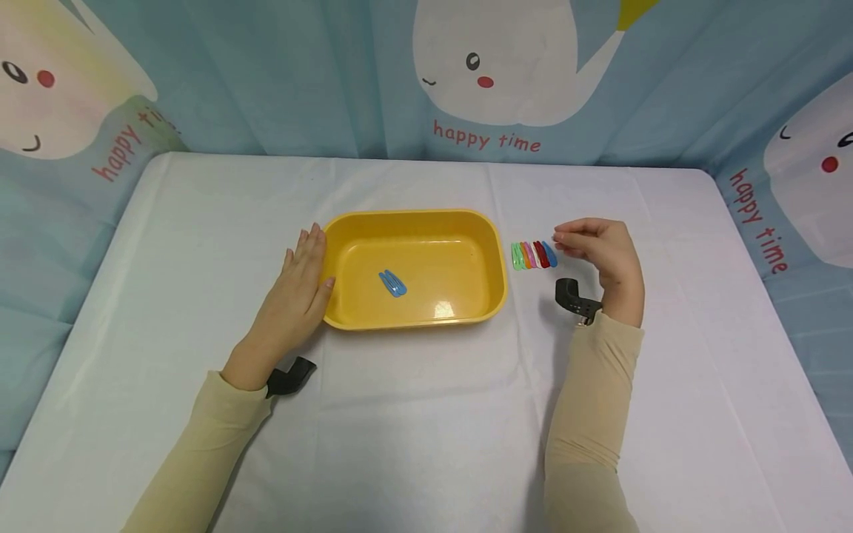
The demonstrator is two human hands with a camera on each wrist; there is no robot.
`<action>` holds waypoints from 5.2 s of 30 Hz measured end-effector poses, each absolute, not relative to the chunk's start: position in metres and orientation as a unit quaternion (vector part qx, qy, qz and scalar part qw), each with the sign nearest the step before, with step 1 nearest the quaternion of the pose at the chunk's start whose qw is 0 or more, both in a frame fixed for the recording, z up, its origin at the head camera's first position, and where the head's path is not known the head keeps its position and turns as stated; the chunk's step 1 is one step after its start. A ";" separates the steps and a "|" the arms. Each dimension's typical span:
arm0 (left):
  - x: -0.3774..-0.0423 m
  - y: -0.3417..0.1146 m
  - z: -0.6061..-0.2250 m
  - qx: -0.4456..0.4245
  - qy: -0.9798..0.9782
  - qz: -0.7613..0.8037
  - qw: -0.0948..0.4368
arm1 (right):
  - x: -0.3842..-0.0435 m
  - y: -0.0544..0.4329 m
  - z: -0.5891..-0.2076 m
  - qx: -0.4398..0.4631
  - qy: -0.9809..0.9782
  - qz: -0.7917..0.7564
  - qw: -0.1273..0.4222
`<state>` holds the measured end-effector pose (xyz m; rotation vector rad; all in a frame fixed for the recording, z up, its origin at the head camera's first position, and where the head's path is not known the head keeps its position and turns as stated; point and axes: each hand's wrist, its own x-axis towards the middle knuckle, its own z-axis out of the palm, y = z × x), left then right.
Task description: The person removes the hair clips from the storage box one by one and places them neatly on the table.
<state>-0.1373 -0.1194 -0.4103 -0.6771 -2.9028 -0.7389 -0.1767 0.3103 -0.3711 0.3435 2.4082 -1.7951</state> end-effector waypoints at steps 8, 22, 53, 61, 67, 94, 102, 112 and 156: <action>-0.137 -0.120 -0.411 -0.221 -0.944 -0.242 0.033 | -0.175 0.301 -0.362 0.090 0.805 -0.584 0.047; -0.137 -0.119 -0.412 -0.221 -0.943 -0.246 0.039 | -0.174 0.285 -0.349 0.041 0.818 -0.573 0.044; -0.139 -0.120 -0.412 -0.222 -0.943 -0.244 0.035 | -0.171 0.245 -0.331 -0.001 0.844 -0.531 0.079; -0.139 -0.119 -0.412 -0.222 -0.943 -0.245 0.041 | -0.170 0.236 -0.329 -0.002 0.859 -0.504 0.095; -0.139 -0.118 -0.412 -0.221 -0.943 -0.244 0.039 | -0.169 0.232 -0.328 -0.003 0.864 -0.493 0.102; -0.137 -0.122 -0.410 -0.216 -0.945 -0.243 0.033 | -0.171 0.213 -0.329 -0.035 0.865 -0.485 0.124; -0.138 -0.120 -0.410 -0.218 -0.944 -0.244 0.031 | -0.173 0.203 -0.329 -0.064 0.859 -0.489 0.136; -0.138 -0.120 -0.410 -0.219 -0.945 -0.242 0.033 | -0.184 0.183 -0.333 -0.106 0.854 -0.480 0.170; -0.138 -0.120 -0.411 -0.218 -0.945 -0.242 0.031 | -0.223 0.116 -0.381 -0.176 0.820 -0.444 0.317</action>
